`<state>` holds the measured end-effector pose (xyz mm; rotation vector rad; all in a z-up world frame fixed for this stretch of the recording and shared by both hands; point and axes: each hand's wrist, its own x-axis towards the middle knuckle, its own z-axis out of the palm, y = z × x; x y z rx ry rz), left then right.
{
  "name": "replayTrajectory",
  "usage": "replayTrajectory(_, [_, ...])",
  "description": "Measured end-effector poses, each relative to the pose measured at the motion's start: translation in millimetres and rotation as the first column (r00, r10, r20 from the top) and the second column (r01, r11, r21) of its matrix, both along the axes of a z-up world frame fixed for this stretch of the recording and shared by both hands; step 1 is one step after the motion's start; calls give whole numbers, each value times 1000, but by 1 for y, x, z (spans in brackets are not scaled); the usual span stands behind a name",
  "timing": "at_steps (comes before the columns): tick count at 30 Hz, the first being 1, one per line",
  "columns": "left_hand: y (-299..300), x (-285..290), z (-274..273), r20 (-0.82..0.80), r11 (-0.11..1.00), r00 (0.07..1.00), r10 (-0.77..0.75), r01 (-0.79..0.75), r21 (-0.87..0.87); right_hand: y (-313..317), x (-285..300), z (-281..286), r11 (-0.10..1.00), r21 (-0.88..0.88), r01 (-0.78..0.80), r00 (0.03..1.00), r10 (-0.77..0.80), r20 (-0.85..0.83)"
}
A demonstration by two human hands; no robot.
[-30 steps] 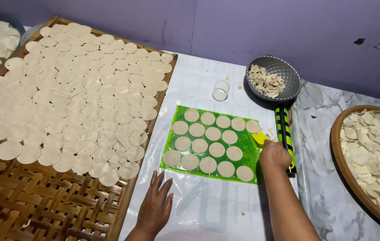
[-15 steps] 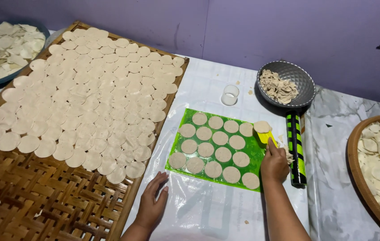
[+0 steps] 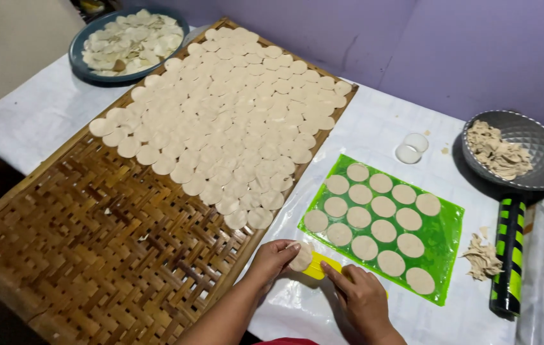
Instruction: Arranging small circles of dough onto a woven tray for processing.
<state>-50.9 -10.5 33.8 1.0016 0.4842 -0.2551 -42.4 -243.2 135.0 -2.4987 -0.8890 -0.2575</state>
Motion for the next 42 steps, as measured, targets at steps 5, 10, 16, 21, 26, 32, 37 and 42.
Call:
replayTrajectory(5, [15, -28, -11, 211, 857, 967, 142, -227, 463, 26, -23, -5, 985, -168, 28, 991, -49, -123])
replayTrajectory(10, [48, -49, 32, 203, 508, 968, 150, -251, 824, 38, -36, 9, 977, -173, 126, 961, -163, -223])
replayTrajectory(16, [73, -45, 47, 254, 388, 959, 127, -284, 877, 25, -36, -15, 969, -179, 170, 952, -208, -225])
replayTrajectory(21, [75, -35, 58, 223, 356, 965, 140, -260, 898, 20, -42, -15, 963, -175, 207, 942, -244, -230])
replayTrajectory(26, [82, -32, 38, 280, 82, 958, 61, -284, 955, 6, -40, -13, 958, -161, 237, 933, -270, -238])
replayTrajectory(32, [77, -33, 49, 356, -39, 933, 47, -355, 934, -47, -1, -25, 862, -88, 499, 848, -507, -157])
replayTrajectory(37, [39, -44, 78, 439, 139, 889, -126, -423, 896, -123, 63, -38, 571, -193, 798, 573, -818, -50])
replayTrajectory(42, [-6, -49, 77, 413, 228, 850, -327, -353, 907, -151, 115, -42, 444, -389, 807, 480, -877, -4])
